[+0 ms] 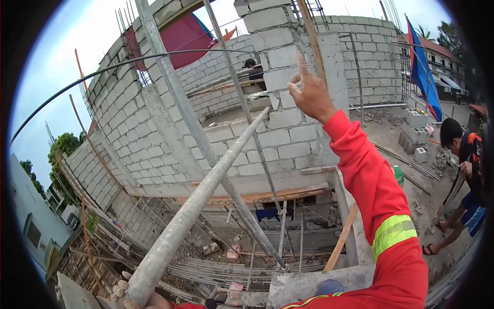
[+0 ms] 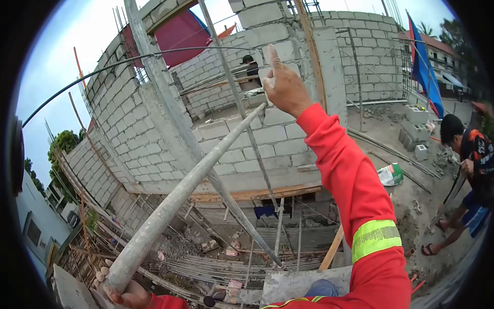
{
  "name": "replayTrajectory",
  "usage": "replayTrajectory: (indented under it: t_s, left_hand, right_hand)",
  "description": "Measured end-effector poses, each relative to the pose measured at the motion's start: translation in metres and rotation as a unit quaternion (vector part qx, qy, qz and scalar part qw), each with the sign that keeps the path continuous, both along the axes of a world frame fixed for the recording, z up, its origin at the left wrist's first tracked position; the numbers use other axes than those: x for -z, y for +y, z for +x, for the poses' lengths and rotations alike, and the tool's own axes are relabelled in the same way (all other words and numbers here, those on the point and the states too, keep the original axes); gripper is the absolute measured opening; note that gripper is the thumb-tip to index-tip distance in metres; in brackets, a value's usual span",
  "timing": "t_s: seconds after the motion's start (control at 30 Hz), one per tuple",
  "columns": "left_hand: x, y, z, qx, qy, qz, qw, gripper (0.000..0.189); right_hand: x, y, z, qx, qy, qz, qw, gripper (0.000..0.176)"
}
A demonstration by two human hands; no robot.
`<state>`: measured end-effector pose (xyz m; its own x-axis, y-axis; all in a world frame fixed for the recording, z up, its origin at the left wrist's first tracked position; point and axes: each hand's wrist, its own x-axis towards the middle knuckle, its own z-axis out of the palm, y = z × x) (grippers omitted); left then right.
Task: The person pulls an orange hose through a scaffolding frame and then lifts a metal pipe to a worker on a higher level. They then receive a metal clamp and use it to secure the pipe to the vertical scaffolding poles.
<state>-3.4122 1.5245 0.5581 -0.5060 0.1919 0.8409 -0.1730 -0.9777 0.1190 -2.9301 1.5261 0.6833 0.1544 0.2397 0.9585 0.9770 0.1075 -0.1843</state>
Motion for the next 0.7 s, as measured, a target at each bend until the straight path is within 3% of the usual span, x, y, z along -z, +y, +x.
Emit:
replayTrajectory:
  t_s: [0.1,0.2,0.3,0.4,0.5,0.7]
  left_hand:
    - [0.002,0.003,-0.002,-0.002,-0.013,-0.002,1.0,0.053]
    - [0.001,0.003,-0.002,-0.001,-0.021,0.008,1.0,0.052]
    - [-0.003,-0.001,-0.002,-0.021,0.006,0.015,1.0,0.052]
    - [-0.008,-0.008,0.003,-0.064,0.034,0.013,0.997,0.054]
    - [-0.01,-0.007,0.005,-0.071,-0.006,0.003,0.997,0.056]
    - [-0.007,-0.003,0.003,-0.127,-0.002,0.004,0.992,0.059]
  right_hand:
    - [0.001,0.003,0.016,0.039,0.109,-0.143,0.983,0.07]
    - [-0.011,-0.004,0.009,-0.003,0.109,-0.124,0.986,0.07]
    - [-0.039,-0.016,-0.011,-0.038,0.028,-0.005,0.999,0.069]
    - [-0.059,-0.015,-0.01,0.027,0.003,0.012,1.0,0.069]
    - [-0.065,-0.003,0.005,0.08,0.103,-0.089,0.987,0.067]
    - [-0.098,-0.027,-0.034,-0.003,-0.036,0.048,0.998,0.068]
